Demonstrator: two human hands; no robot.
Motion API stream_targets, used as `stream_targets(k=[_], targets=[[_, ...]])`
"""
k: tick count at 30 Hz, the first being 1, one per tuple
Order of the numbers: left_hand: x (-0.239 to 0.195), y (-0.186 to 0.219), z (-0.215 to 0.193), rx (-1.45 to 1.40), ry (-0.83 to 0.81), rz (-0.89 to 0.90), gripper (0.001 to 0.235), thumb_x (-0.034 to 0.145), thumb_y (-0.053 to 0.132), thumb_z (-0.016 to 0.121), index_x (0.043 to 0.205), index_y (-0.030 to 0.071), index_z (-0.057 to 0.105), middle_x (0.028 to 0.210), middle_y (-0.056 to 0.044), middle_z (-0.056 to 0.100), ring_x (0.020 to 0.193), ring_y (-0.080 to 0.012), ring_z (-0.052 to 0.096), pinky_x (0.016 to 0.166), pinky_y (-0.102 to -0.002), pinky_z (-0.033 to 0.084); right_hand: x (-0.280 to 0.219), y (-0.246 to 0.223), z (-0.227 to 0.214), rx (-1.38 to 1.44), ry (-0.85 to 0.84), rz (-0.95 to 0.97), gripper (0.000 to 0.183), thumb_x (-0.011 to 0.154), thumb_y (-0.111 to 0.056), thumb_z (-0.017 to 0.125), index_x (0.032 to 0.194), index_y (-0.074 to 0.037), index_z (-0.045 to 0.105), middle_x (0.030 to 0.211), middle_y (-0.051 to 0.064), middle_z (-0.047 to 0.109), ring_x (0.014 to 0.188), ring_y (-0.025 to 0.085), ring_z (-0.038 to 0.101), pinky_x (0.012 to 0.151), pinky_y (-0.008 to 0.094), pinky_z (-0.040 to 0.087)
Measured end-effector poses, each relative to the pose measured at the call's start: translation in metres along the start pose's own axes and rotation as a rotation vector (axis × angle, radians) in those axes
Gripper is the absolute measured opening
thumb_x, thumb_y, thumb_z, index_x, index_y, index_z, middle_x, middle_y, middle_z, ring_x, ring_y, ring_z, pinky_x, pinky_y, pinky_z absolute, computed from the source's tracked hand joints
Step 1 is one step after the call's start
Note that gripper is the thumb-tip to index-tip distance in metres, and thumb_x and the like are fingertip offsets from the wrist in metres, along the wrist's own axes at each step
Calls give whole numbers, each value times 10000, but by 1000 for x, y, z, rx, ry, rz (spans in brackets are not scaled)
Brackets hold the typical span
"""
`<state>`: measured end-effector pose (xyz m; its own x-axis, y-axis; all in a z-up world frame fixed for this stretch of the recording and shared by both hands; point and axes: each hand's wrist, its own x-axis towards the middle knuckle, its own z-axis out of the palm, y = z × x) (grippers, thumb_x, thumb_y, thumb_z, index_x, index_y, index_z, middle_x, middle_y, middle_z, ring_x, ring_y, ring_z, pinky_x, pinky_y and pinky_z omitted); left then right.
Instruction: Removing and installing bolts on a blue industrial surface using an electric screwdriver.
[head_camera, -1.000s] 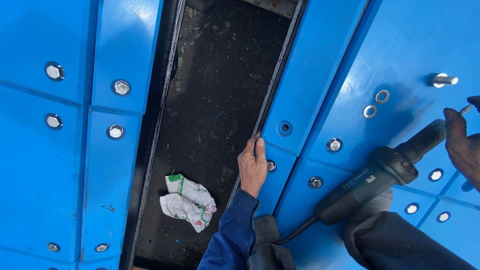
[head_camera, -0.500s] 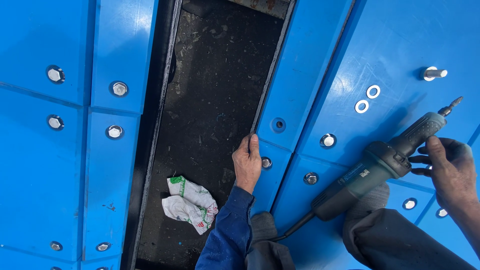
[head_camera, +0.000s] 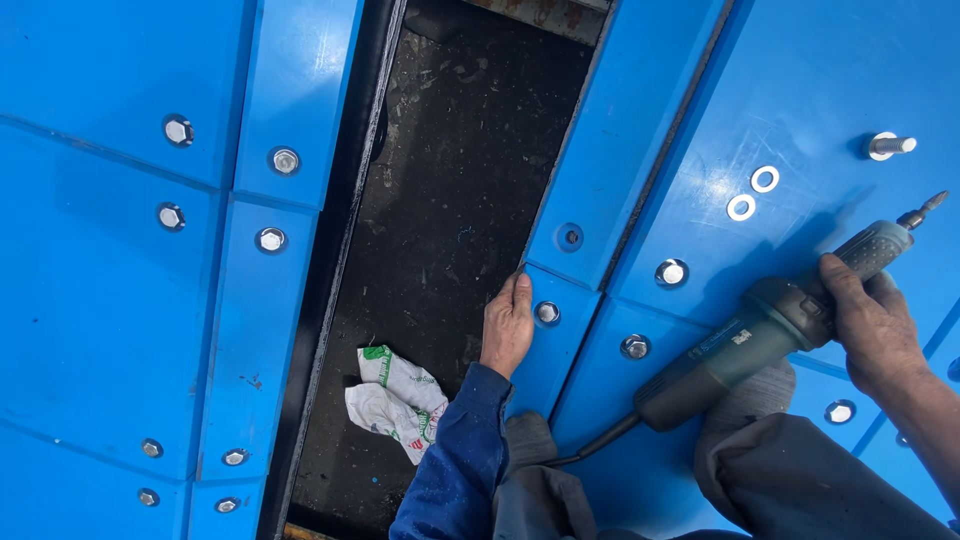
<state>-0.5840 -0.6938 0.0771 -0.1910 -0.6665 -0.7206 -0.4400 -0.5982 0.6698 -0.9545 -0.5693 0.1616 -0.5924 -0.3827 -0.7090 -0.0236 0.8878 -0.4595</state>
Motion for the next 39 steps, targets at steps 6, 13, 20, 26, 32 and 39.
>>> stream_targets(k=[6, 13, 20, 26, 32, 39], targets=[[-1, -10, 0, 6, -9, -15, 637, 1036, 540, 350, 1461, 108, 545, 1188, -186, 733, 1113, -302, 713, 965, -402, 563, -9, -19, 5, 13, 6, 46, 845, 1028, -556, 500, 1542, 75, 274, 1390, 327, 453, 1325, 419, 507, 1133, 603, 407], [0, -19, 0, 51, -48, -11, 643, 1028, 563, 343, 1479, 145, 530, 1294, -176, 678, 1218, -322, 649, 1017, -436, 531, -7, -15, 1, -4, -9, 65, 894, 1000, -596, 498, 1552, 63, 252, 1386, 331, 442, 1311, 434, 505, 1102, 625, 420], [-3, -21, 7, -5, -23, -20, 665, 1024, 592, 326, 1470, 142, 530, 1341, -181, 679, 1266, -331, 654, 1068, -429, 527, -20, -20, -2, -40, -40, 47, 921, 964, -639, 469, 1517, 76, 285, 1339, 370, 473, 1263, 468, 556, 1060, 622, 494], [-5, -20, 2, 85, -18, -21, 667, 1024, 582, 333, 1491, 143, 520, 1374, -182, 633, 1280, -330, 599, 1051, -440, 502, -12, -8, 0, -64, -4, 39, 886, 1012, -625, 478, 1542, 59, 288, 1363, 336, 461, 1282, 457, 522, 1050, 624, 468], [0, -29, -10, -88, -129, -45, 665, 1023, 579, 353, 1484, 131, 522, 1329, -169, 676, 1239, -301, 645, 1062, -405, 514, -12, -8, 0, -37, -5, 4, 843, 1031, -587, 501, 1493, 95, 328, 1332, 342, 496, 1253, 424, 568, 1042, 590, 498], [-17, -31, -5, -104, -39, -69, 632, 1020, 551, 388, 1453, 127, 567, 1309, -164, 690, 1223, -282, 659, 1049, -388, 520, -18, -3, 0, -103, -7, 18, 841, 1038, -597, 469, 1513, 78, 307, 1300, 362, 501, 1214, 449, 584, 1026, 594, 511]])
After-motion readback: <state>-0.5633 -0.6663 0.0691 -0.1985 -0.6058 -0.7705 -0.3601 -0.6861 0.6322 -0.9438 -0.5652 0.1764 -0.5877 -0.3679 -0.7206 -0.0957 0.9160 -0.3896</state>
